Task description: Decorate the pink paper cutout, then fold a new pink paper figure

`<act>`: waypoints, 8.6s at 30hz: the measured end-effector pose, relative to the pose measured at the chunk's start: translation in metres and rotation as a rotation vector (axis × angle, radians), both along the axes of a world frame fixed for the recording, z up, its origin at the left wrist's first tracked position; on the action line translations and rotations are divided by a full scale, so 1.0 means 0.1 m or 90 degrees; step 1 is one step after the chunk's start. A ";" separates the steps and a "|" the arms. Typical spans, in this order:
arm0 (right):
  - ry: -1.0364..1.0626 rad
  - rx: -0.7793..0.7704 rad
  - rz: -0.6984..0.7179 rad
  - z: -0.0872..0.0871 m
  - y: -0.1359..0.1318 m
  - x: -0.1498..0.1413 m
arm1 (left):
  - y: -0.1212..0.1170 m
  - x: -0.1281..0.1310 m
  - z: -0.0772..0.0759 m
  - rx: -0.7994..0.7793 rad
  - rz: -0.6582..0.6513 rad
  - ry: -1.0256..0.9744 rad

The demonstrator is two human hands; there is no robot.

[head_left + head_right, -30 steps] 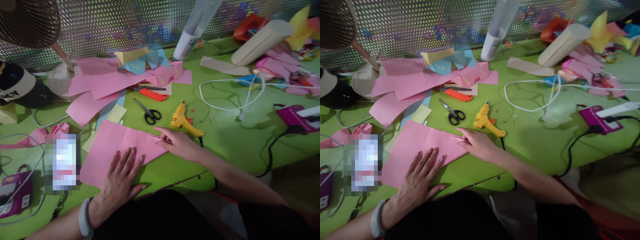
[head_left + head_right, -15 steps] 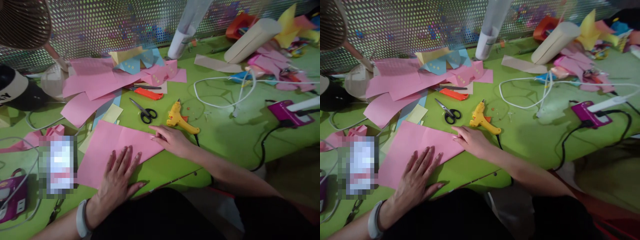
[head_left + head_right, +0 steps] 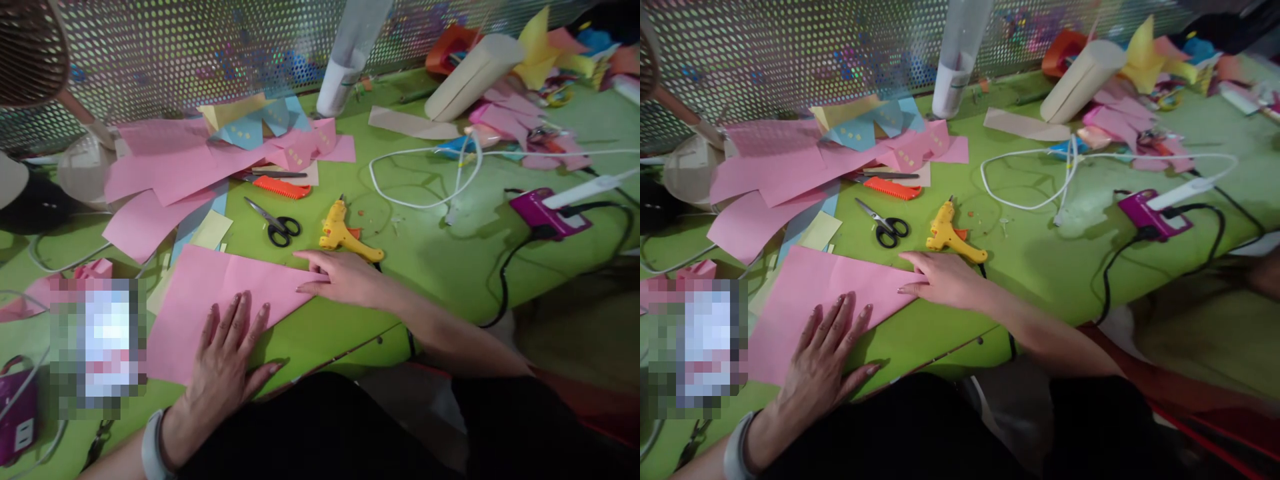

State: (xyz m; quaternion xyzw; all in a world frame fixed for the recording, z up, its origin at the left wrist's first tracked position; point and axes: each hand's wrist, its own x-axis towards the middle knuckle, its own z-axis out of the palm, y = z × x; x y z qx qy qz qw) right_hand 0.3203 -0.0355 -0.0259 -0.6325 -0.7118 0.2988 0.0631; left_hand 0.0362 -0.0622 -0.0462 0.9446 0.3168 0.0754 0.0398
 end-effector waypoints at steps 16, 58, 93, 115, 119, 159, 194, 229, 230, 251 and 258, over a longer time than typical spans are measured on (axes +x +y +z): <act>-0.018 0.013 -0.026 0.01 0.01 -0.06 | 0.01 0.00 0.01 0.000 0.010 -0.002; -0.177 0.327 0.343 -0.32 -0.63 -0.43 | 0.02 -0.01 -0.04 -0.009 0.000 -0.002; -0.136 0.292 0.323 -0.20 -0.61 -0.27 | -0.08 -0.04 -0.14 0.018 -0.006 -0.032; -0.118 0.219 0.358 -0.36 -0.55 -0.35 | -0.23 -0.60 0.08 -0.049 -0.044 0.069; -0.125 0.198 0.323 -0.37 -0.57 -0.22 | -0.35 -0.81 0.12 -0.015 -0.032 0.089; 0.055 -0.332 -0.098 0.08 0.00 0.42 | -0.38 -1.13 0.11 0.067 -0.071 0.111; 0.016 0.149 0.074 0.10 0.68 -0.85 | -0.54 -0.96 0.15 0.058 -0.004 0.112; -0.006 0.136 0.034 -0.04 0.35 -0.62 | 0.05 -0.87 0.13 0.004 0.151 -0.059; 0.011 0.128 0.033 -0.05 0.34 -0.64 | 0.03 -0.87 0.10 0.006 0.144 -0.054; 0.111 0.204 0.052 -0.20 0.40 -0.67 | 0.01 -0.89 0.08 0.005 0.145 -0.079; 0.162 0.201 0.041 -0.19 0.37 -0.68 | 0.03 -0.84 0.19 0.047 0.180 -0.161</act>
